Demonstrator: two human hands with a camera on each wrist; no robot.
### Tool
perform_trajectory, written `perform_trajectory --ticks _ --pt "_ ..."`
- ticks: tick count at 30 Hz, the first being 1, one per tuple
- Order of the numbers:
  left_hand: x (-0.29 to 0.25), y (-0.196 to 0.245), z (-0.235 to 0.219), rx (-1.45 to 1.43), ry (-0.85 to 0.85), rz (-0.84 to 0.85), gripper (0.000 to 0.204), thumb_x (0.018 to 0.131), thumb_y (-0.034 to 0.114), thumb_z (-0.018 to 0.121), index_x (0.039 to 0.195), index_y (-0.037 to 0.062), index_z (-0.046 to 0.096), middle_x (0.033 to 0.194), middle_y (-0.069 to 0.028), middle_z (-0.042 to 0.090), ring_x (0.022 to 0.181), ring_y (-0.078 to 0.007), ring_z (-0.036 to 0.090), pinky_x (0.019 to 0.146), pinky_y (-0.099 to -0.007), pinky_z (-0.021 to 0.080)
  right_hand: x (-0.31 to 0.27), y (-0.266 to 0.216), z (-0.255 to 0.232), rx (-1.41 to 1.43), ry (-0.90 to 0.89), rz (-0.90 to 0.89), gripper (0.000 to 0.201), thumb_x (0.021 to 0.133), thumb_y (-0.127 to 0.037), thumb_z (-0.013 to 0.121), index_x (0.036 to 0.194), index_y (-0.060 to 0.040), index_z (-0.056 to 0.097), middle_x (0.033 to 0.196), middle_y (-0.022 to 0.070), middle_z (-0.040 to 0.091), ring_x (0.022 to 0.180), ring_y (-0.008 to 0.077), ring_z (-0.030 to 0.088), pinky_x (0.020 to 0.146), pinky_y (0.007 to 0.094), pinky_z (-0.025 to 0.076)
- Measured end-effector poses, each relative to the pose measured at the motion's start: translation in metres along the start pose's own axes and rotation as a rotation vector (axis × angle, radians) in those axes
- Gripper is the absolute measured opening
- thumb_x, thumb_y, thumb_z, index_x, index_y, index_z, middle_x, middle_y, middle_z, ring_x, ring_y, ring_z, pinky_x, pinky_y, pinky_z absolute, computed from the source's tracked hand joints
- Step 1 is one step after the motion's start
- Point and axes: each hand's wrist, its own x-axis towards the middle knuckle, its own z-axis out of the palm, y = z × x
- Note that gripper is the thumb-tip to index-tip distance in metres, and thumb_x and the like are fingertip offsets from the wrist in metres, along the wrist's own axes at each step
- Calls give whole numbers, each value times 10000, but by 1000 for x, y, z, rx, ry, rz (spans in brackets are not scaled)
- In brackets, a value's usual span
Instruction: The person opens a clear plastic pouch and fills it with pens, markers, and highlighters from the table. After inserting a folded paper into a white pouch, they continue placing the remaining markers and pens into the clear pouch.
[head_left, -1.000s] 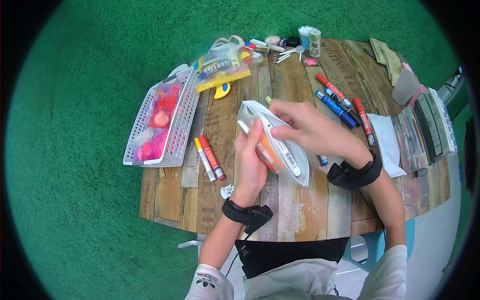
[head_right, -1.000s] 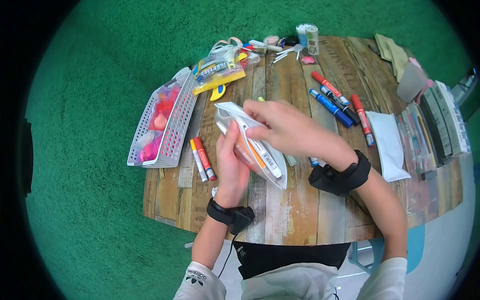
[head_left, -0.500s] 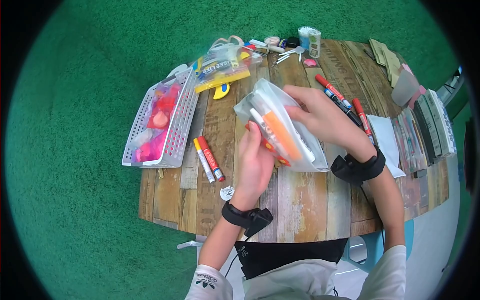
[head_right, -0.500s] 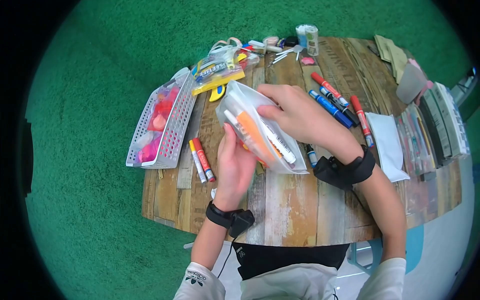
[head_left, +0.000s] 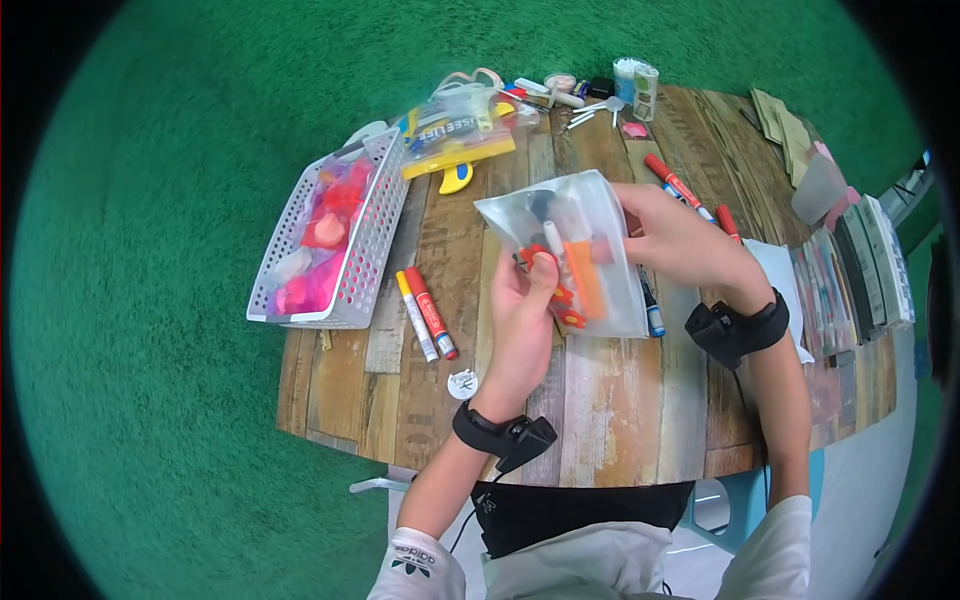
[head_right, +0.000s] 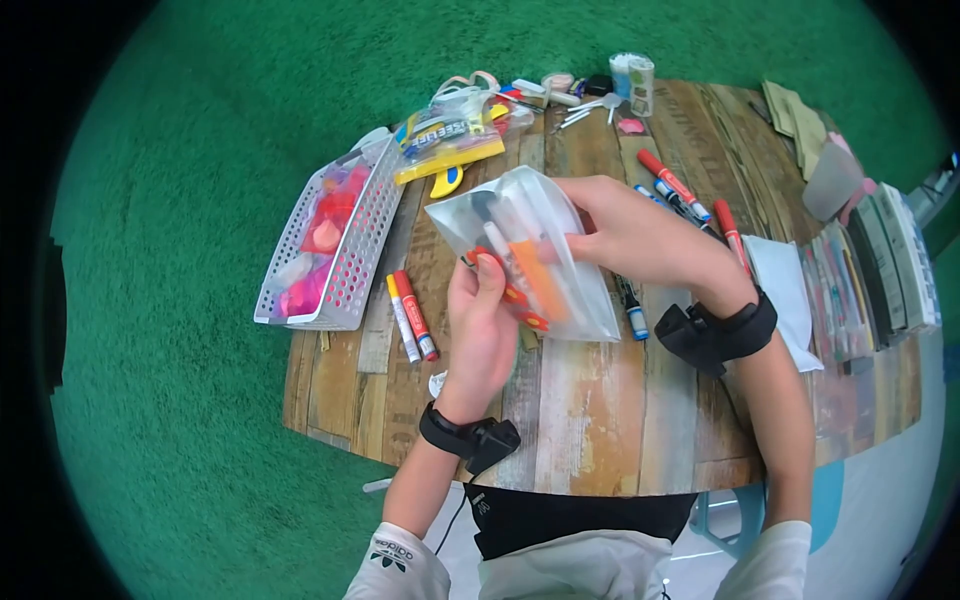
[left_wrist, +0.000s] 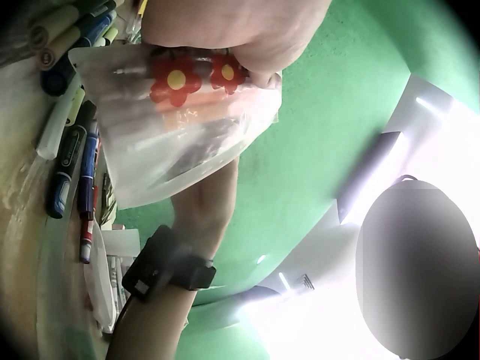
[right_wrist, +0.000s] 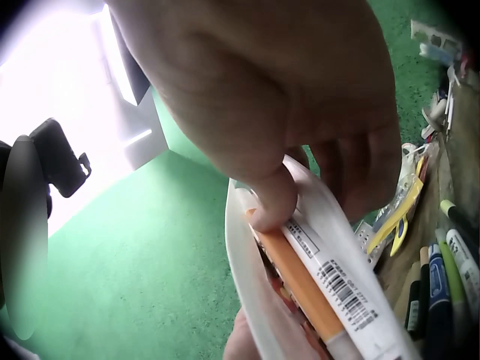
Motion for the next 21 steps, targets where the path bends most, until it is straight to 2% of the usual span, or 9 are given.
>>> perform_trajectory --ticks 2,4,7,11,13,16,21 --pt "1 1 0 29 -28 41 432 946 328 574 1219 13 460 1204 -72 567 1108 -144 541 980 -338 410 -1 0 -3 17 -22 22 317 881 -180 640 1109 28 565 895 75 645 801 99 536 742 281 468" --pt "2 4 0 -35 -65 10 504 876 283 696 1240 16 473 1171 -61 581 1052 -130 570 922 -297 446 -1 -1 -4 94 -26 53 321 867 -161 661 1112 25 567 893 42 643 805 78 527 740 270 465" --pt "2 3 -1 -43 -59 19 516 848 284 730 1219 14 494 1110 -55 608 994 -119 592 881 -287 468 1 4 -4 133 -16 46 320 848 -148 682 1100 20 579 887 21 642 803 66 523 743 262 463" --pt "-1 2 -4 60 -104 33 500 879 338 673 1199 -6 501 1136 -61 608 1027 -135 587 920 -316 453 0 10 -9 136 -34 93 289 834 -136 688 1062 18 601 846 9 634 770 59 517 703 249 460" --pt "0 1 -2 5 -35 2 496 817 334 753 1137 11 555 989 -35 644 844 -89 619 756 -252 497 -1 14 -13 49 -83 162 248 834 -124 684 1025 20 616 807 -2 621 731 51 505 654 237 453" --pt "0 3 3 -5 -30 7 502 823 349 743 1137 4 554 998 -35 643 863 -89 613 767 -245 485 -2 7 -14 29 -82 143 218 835 -99 672 1007 23 620 787 -3 610 707 49 499 619 231 446" --pt "0 2 4 5 -7 30 495 834 348 732 1140 1 554 1020 -38 639 886 -86 604 801 -246 471 -2 9 -12 22 -59 61 229 833 -68 652 1029 39 604 807 28 626 713 71 507 651 253 459"
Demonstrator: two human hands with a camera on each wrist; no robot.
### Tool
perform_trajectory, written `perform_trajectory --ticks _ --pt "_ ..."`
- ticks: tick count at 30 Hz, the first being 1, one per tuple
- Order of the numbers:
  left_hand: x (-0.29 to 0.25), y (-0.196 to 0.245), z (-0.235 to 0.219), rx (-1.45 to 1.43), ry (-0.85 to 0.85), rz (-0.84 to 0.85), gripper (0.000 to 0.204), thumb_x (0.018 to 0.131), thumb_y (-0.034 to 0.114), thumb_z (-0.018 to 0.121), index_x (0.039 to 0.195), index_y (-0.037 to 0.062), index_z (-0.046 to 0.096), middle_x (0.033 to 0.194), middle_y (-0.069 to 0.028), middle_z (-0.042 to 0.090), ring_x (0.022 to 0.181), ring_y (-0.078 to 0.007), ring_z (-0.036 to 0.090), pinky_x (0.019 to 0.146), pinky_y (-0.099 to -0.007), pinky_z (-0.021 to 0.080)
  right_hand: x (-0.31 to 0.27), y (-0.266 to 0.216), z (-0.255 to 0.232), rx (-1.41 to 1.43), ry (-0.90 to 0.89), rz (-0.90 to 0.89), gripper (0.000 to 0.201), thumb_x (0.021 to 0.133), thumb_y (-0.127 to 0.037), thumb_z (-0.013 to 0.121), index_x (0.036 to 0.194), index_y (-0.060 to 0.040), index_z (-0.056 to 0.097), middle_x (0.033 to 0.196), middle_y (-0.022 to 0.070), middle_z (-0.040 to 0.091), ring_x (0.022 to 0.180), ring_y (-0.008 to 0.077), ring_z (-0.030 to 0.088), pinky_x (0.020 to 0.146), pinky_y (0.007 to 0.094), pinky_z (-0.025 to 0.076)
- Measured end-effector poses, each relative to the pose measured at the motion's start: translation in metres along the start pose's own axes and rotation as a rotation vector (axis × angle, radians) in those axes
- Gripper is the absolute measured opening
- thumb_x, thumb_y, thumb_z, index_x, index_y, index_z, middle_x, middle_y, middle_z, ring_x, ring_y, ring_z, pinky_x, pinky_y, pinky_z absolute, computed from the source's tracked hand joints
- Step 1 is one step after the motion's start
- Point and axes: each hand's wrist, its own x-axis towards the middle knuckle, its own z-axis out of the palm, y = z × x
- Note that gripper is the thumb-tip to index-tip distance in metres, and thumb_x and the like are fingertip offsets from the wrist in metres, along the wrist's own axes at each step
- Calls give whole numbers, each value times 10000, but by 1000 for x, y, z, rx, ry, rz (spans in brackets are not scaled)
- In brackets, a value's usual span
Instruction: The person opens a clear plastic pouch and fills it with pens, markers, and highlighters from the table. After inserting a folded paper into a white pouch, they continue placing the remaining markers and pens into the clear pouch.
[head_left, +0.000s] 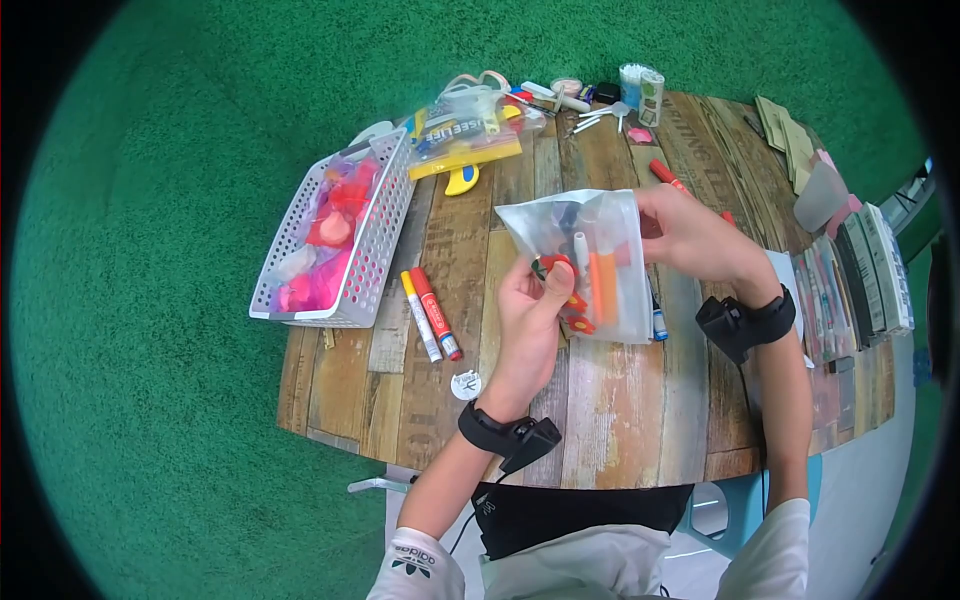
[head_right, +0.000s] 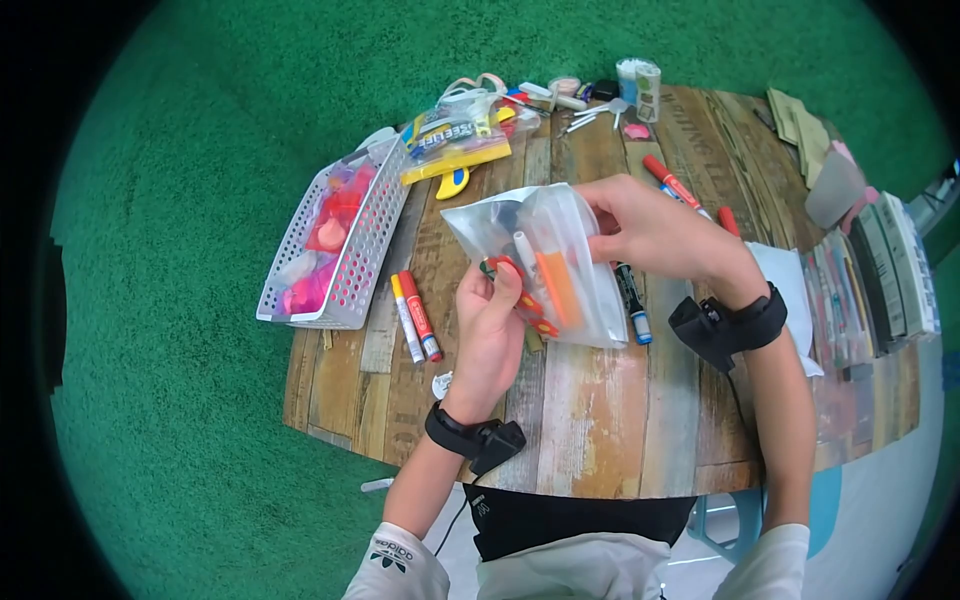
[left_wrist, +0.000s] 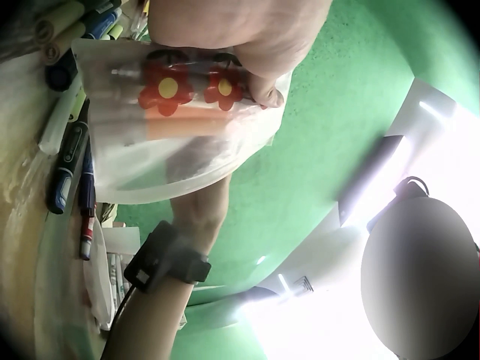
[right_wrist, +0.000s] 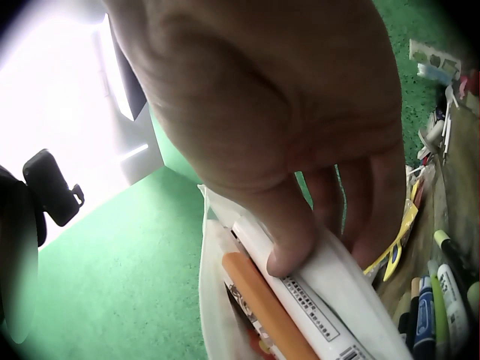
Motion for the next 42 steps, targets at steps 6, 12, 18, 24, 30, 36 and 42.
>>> perform_trajectory --ticks 6,12,18,24,30,36,42 --pt "-2 -3 -6 68 -33 12 451 854 298 724 1146 4 546 1051 -43 629 934 -98 593 830 -261 471 2 -4 9 -36 49 -85 264 827 -73 654 1048 51 582 841 71 648 741 90 525 702 278 476" --pt "3 -1 -3 0 -20 -25 453 940 359 579 1216 16 470 1179 -73 577 1045 -161 584 926 -348 461 3 -15 17 19 111 -32 207 861 -112 639 989 42 584 811 68 637 697 78 556 639 260 486" --pt "9 -25 -28 -420 -230 -255 388 1005 374 406 1170 31 482 1091 -90 579 964 -184 597 839 -328 496 -1 -35 32 246 47 93 180 936 -138 540 963 35 581 771 67 618 646 94 612 565 229 500" --pt "-4 -5 -17 -354 -256 -387 454 993 323 411 1294 -14 448 1048 -155 589 905 -242 612 752 -292 529 -3 -39 21 134 121 66 186 948 -112 474 976 41 576 752 74 605 619 124 617 562 267 504" --pt "4 -2 -20 -360 -358 -539 536 981 351 447 1342 -43 416 1053 -163 601 865 -210 623 738 -271 533 -2 -22 10 -325 295 -90 228 809 -63 644 1024 -13 587 825 94 589 736 183 595 635 293 480" --pt "-1 9 -13 -304 -368 -573 578 970 377 456 1336 -68 413 1008 -173 613 837 -204 619 695 -245 513 0 3 19 -599 341 -328 290 836 -183 657 1037 14 584 832 182 613 742 289 634 606 386 500" --pt "-2 0 -13 -551 -463 -574 620 966 468 380 1271 -69 441 737 -53 475 630 -154 451 576 -243 362 -2 -23 17 -333 128 52 314 845 -206 644 1014 52 585 783 214 664 683 303 673 654 389 504"
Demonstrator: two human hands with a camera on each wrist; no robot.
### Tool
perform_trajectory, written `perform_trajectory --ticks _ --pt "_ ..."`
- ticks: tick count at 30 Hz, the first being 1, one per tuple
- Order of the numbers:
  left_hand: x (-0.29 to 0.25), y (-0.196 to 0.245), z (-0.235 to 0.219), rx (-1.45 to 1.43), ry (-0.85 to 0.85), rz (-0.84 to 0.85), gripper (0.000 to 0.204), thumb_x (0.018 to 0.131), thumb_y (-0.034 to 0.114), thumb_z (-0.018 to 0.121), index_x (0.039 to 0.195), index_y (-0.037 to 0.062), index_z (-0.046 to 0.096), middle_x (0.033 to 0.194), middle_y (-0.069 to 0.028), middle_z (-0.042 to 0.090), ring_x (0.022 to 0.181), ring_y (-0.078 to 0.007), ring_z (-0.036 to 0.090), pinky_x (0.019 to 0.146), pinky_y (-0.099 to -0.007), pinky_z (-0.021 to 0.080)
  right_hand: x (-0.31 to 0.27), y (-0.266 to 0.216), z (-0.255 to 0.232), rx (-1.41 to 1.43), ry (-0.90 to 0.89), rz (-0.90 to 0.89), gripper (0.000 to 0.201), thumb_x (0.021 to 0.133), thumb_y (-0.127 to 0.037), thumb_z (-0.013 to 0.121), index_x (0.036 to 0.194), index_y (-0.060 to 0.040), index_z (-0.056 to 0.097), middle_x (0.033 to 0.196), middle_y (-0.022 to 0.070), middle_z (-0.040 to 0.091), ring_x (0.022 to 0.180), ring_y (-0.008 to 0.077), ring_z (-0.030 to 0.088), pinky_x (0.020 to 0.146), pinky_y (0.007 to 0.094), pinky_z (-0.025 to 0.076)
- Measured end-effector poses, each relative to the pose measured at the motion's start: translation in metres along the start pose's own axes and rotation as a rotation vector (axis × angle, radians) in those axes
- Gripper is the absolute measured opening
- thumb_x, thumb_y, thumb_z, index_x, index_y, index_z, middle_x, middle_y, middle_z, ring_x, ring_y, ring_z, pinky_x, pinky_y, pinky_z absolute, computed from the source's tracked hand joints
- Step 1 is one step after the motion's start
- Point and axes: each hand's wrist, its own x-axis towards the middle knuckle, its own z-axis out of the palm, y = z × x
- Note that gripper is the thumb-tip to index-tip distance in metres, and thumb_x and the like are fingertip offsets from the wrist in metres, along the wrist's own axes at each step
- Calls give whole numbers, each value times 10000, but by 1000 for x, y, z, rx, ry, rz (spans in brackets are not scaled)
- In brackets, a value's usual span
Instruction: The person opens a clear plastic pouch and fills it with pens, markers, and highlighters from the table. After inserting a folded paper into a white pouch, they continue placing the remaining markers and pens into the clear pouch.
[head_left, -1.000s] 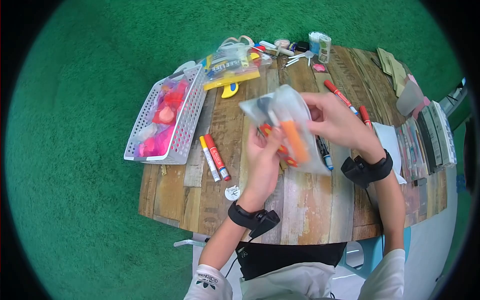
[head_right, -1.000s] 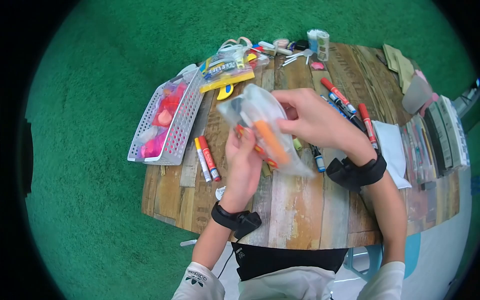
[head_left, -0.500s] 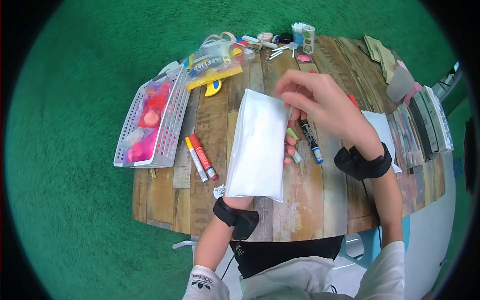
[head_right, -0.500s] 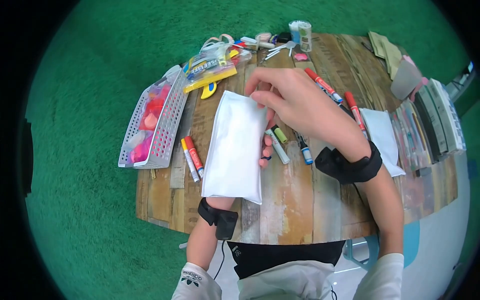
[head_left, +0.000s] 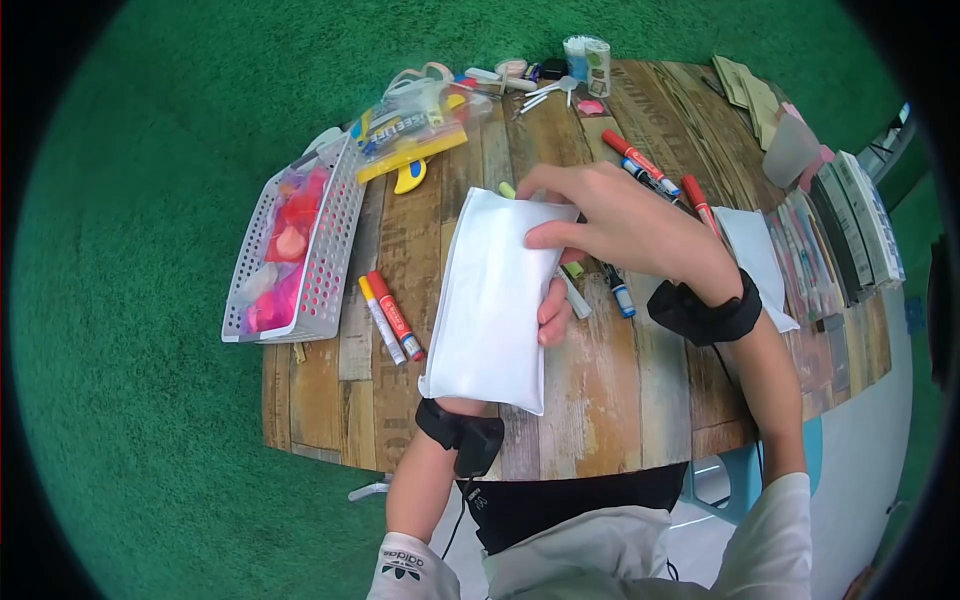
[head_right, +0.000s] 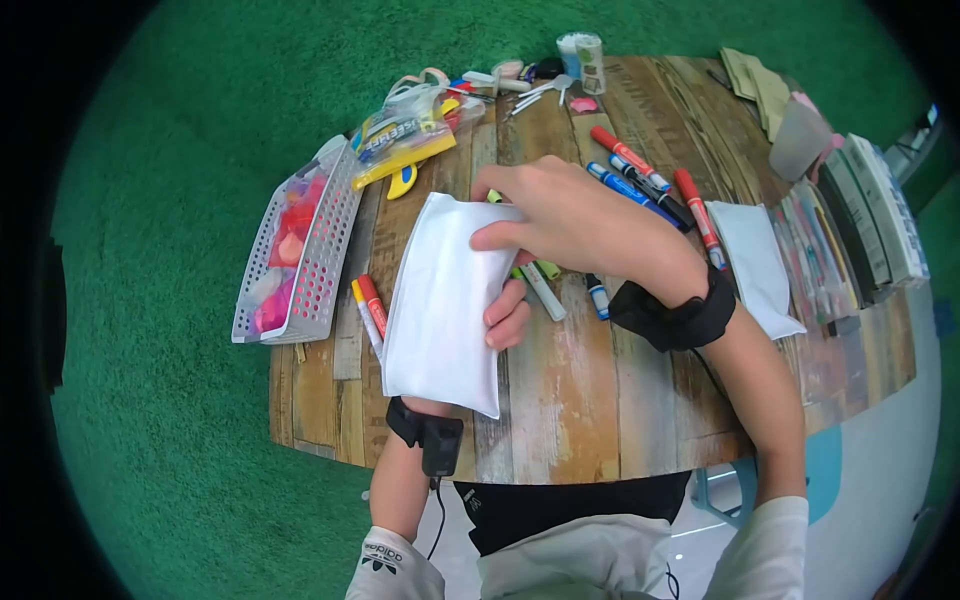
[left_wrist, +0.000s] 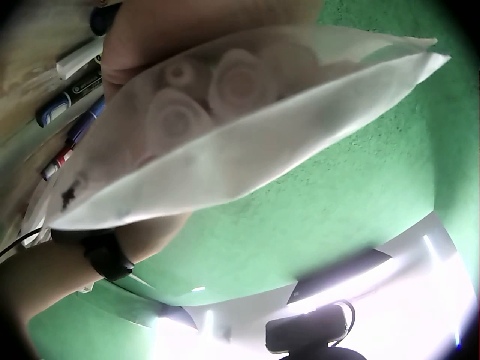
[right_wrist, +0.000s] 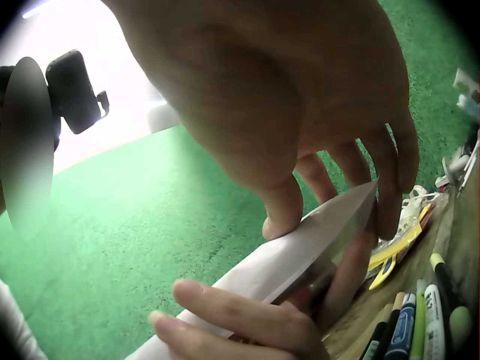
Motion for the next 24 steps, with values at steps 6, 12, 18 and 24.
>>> perform_trajectory --ticks 6,12,18,24 --pt "1 -5 -5 26 72 51 553 952 469 414 1184 -29 472 694 -31 405 609 -153 400 586 -246 344 0 9 3 -134 64 -117 323 846 -206 658 1060 15 559 876 185 647 790 287 648 717 369 491" --pt "-2 -3 -28 175 363 264 454 956 429 482 1183 36 493 898 -84 576 799 -205 578 743 -319 469 4 16 15 -188 335 -252 289 841 -220 647 986 16 566 767 162 612 742 349 601 683 424 467" --pt "7 3 -2 71 509 335 551 982 520 373 1300 77 454 1271 -147 521 1174 -278 518 973 -413 449 -3 -15 15 67 87 -108 271 848 -211 628 981 18 568 772 177 618 744 360 605 687 428 468" --pt "7 3 5 221 502 472 543 1005 494 320 1361 91 393 1324 -105 492 1234 -234 474 1054 -430 361 0 -4 21 -46 142 -95 308 809 -178 641 1023 34 574 837 243 633 813 384 623 719 428 474"
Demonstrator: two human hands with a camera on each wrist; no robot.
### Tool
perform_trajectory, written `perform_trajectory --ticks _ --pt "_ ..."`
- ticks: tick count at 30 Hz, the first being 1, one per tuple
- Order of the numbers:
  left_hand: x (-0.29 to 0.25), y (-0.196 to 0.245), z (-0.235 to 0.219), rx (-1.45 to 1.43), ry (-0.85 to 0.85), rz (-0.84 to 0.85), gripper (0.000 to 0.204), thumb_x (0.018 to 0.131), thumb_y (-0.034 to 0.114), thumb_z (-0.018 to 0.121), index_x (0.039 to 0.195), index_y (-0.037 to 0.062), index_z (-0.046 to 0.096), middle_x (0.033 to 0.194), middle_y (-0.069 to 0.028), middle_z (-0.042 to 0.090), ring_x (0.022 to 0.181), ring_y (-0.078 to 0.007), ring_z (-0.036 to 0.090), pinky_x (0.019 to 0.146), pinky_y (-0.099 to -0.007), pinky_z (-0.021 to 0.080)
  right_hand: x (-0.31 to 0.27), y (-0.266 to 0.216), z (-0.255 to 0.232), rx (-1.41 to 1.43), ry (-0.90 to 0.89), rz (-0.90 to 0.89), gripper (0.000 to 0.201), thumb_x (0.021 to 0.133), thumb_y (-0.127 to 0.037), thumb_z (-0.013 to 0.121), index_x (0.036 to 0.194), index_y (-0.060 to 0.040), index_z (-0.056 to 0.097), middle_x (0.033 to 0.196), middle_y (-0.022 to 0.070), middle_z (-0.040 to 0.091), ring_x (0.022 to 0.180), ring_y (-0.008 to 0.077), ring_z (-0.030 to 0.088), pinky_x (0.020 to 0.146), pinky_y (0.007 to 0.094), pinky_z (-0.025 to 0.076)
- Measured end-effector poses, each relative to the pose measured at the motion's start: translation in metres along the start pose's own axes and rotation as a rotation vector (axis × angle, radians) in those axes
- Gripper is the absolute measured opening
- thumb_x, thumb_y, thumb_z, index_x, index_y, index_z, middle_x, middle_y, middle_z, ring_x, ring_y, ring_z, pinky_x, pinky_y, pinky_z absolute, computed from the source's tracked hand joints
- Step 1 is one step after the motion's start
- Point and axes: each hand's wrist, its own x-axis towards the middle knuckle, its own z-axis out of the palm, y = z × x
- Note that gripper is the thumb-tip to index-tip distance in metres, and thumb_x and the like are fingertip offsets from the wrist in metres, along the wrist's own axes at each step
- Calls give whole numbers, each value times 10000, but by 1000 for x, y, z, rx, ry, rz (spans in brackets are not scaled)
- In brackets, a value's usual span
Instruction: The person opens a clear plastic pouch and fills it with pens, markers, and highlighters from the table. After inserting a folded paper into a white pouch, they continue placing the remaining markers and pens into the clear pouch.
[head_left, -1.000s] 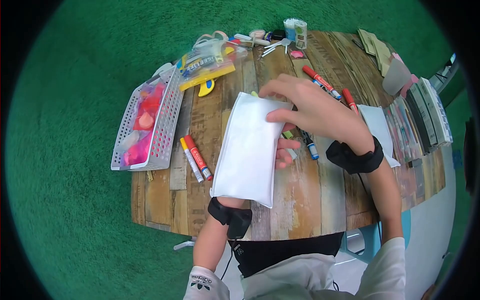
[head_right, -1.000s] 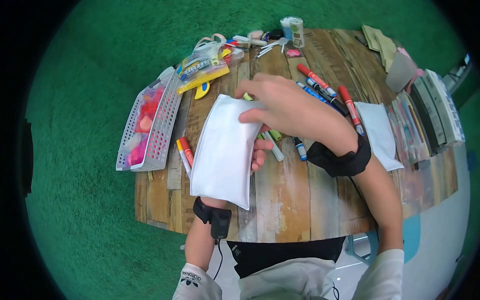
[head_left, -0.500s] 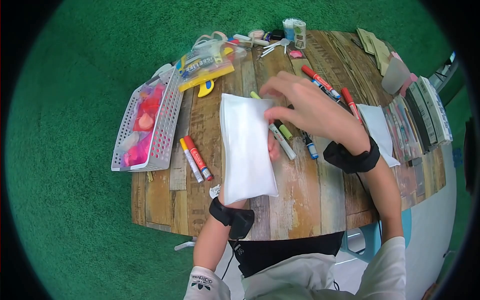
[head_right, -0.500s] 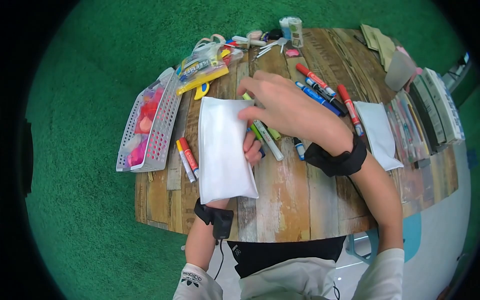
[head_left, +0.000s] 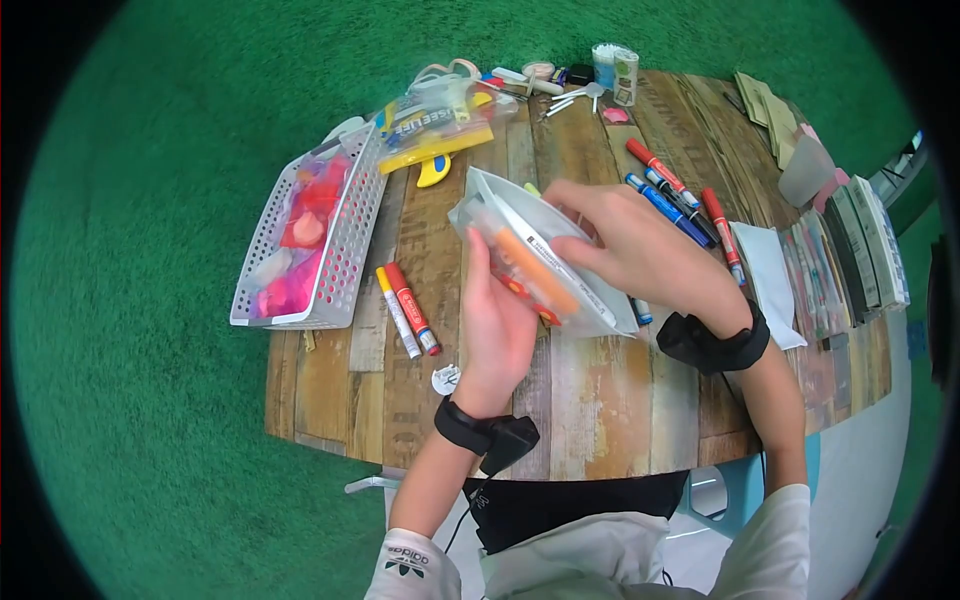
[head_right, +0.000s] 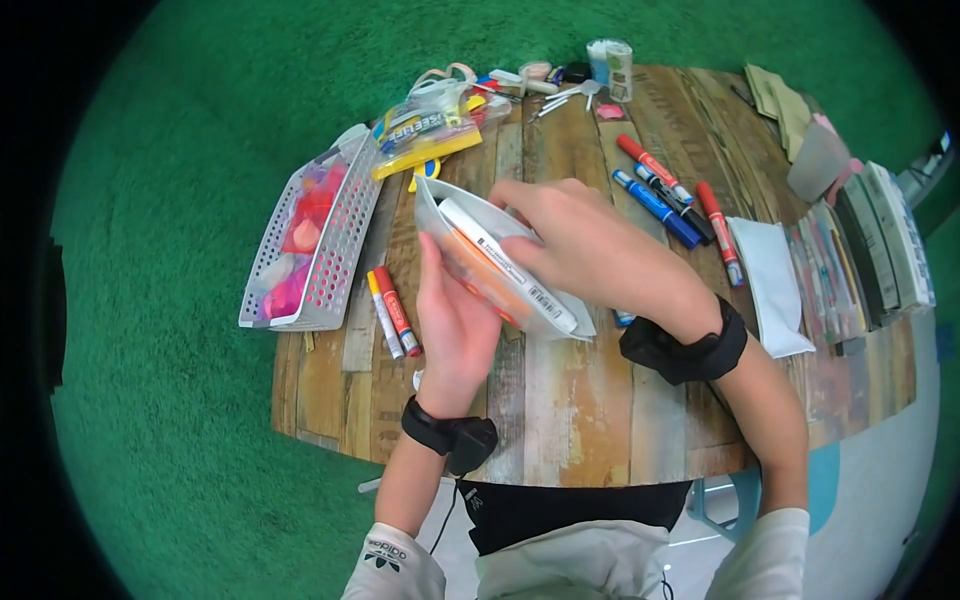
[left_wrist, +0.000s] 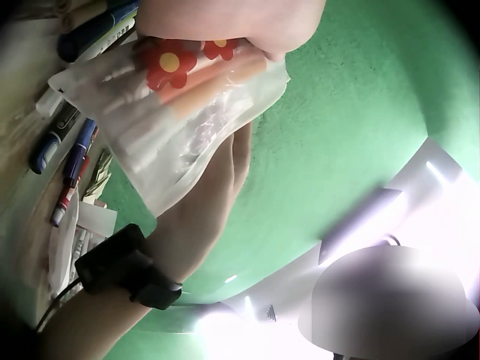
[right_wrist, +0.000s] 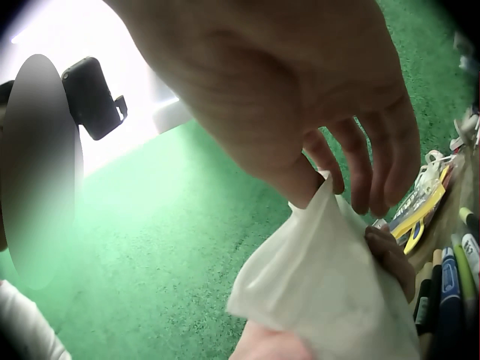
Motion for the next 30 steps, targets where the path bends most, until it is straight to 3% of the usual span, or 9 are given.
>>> perform_trajectory --ticks 4,9,11,12,15,16,20,25,30 --pt "-8 5 7 -50 -49 45 542 1007 493 311 1366 95 389 1332 -85 489 1244 -227 459 1057 -424 348 4 -6 -10 116 -146 118 336 788 -163 646 1042 45 570 849 254 632 831 398 621 722 439 470" --pt "-9 6 4 19 -66 40 568 996 518 321 1363 90 389 1337 -68 483 1253 -222 451 1050 -434 353 1 14 -1 59 -56 -119 374 799 -198 672 1065 40 559 877 240 631 810 373 619 706 381 475" --pt "-7 3 -2 149 -119 93 589 983 522 358 1366 75 378 1340 -63 480 1248 -216 457 1041 -444 364 3 7 -11 113 -121 -40 374 805 -191 672 1079 35 557 889 224 637 809 340 622 719 361 478" --pt "-7 3 -2 163 -164 138 620 942 490 495 1364 56 363 1333 -67 481 1238 -209 465 1036 -444 371 4 5 -15 163 -180 45 374 810 -184 672 1094 30 555 901 208 643 808 308 625 732 340 480" --pt "-9 -1 -4 257 -230 215 697 866 457 640 1355 44 364 1316 -74 489 1223 -200 475 1025 -427 381 6 17 -16 300 -198 -25 354 820 -142 660 1114 26 555 921 173 653 824 249 622 764 326 484" --pt "-9 -1 3 185 -176 236 682 795 412 749 1269 19 456 1168 -57 575 1079 -143 558 919 -321 452 6 16 -18 299 -235 -20 347 825 -100 645 1137 22 554 948 152 660 831 221 622 780 325 487" --pt "-6 0 -1 217 -188 248 663 778 401 769 1237 16 484 1140 -48 587 1041 -139 567 898 -309 451 7 22 -15 337 -270 -33 370 818 -94 648 1154 26 551 962 157 659 842 218 623 791 324 489" --pt "-5 -1 -3 173 22 285 515 794 364 766 1112 5 576 1073 -46 618 975 -119 583 862 -295 460 7 26 -8 328 -221 -18 394 804 -51 631 1179 34 544 978 144 660 861 193 618 811 324 492" --pt "-5 4 0 154 -3 248 414 839 302 737 1086 4 588 1069 -57 624 938 -116 599 837 -281 476 9 19 -5 359 -177 75 387 811 -56 630 1177 37 545 985 118 657 877 155 606 819 319 490"
